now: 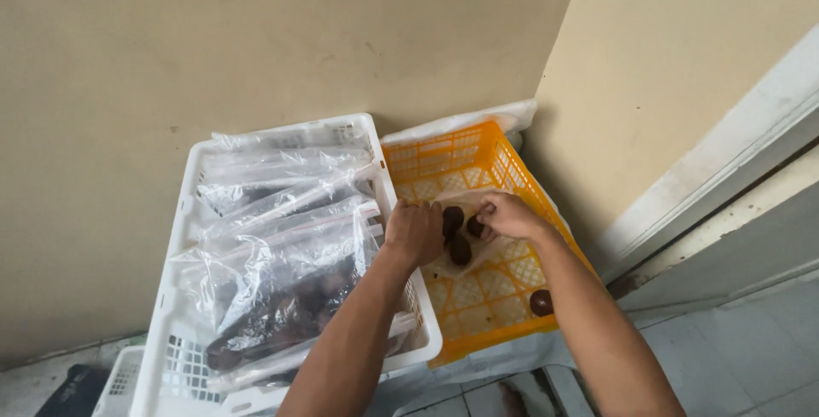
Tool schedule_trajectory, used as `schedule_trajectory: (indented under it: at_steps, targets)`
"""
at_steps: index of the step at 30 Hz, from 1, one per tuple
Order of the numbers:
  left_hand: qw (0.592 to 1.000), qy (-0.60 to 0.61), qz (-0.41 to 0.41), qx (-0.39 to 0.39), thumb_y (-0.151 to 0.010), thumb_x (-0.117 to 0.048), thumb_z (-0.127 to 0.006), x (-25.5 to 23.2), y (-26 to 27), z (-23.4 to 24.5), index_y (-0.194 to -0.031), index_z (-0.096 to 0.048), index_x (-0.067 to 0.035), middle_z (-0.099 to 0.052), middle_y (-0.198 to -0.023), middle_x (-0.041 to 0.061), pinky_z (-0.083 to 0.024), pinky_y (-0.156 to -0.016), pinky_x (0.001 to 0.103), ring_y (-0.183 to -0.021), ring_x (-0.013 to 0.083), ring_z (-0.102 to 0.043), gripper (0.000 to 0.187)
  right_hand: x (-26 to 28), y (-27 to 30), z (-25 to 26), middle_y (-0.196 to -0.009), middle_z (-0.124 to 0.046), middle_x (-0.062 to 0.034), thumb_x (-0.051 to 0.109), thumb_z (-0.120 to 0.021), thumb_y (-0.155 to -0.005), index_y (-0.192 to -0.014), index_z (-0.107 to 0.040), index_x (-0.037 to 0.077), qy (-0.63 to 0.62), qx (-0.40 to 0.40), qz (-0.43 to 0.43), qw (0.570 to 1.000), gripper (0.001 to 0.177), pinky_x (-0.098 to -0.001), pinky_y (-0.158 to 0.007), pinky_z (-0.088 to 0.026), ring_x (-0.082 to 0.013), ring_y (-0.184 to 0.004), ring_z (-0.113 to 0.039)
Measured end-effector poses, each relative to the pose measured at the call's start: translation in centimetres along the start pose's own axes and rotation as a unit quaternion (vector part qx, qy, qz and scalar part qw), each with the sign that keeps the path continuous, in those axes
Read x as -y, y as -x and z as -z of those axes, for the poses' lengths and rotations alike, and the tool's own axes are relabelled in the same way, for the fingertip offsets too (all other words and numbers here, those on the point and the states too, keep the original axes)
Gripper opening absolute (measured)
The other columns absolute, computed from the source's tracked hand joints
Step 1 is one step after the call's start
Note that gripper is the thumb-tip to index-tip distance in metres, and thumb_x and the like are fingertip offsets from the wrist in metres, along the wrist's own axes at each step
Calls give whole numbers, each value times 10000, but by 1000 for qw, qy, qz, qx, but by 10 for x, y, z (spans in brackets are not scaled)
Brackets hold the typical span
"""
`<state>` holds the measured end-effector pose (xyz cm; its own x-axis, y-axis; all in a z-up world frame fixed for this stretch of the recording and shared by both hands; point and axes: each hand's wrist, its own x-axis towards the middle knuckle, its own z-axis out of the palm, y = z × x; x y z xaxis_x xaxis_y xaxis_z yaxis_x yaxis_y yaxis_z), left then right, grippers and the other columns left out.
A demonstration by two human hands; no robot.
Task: Packing small brown fruits from a yellow crate into clear plastic zip-lock bags.
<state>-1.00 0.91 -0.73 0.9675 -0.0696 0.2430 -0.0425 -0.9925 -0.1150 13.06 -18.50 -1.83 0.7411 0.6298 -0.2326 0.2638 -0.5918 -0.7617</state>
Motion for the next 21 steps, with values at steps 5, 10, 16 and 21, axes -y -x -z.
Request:
schedule_trajectory:
  at_steps: [5,10,16,21]
  targets:
    - [1000,-2,6,10,-770,-292,-500,3,-7,-12,-1014,-613,-166,-734,-912,48,-374,-828,424,-827,309,-766,297,10,6,2,-908,-734,-241,70,-646,-907,-1121,-694,-42,5,12,17,1000,246,-395,-549,-661,-330,-650,-766]
    - [999,15,9,46,-803,-309,-475,3,-1,15,-1032,-638,-184,-758,-931,33,-387,-829,402,-847,298,-777,307,37,33,6,-803,-775,-158,159,-660,-886,-1016,-787,38,134,31,-8,990,219,-318,-498,-645,-226,-560,-747]
    - [996,13,1,89,-862,-393,-563,4,-1,34,-1207,-638,-193,-664,-1212,81,-425,-943,417,-1131,337,-678,406,38,37,10,-717,-762,-174,242,-652,-879,-963,-796,18,208,71,-12,975,279,-312,-520,-624,-228,-541,-741]
    - [995,6,6,95,-865,-406,-622,2,-1,34,-1207,-672,-173,-577,-1285,89,-461,-954,412,-1169,330,-621,417,62,55,14,-699,-759,-173,303,-625,-877,-958,-806,51,240,66,-21,968,320,-393,-719,-616,-272,-687,-778]
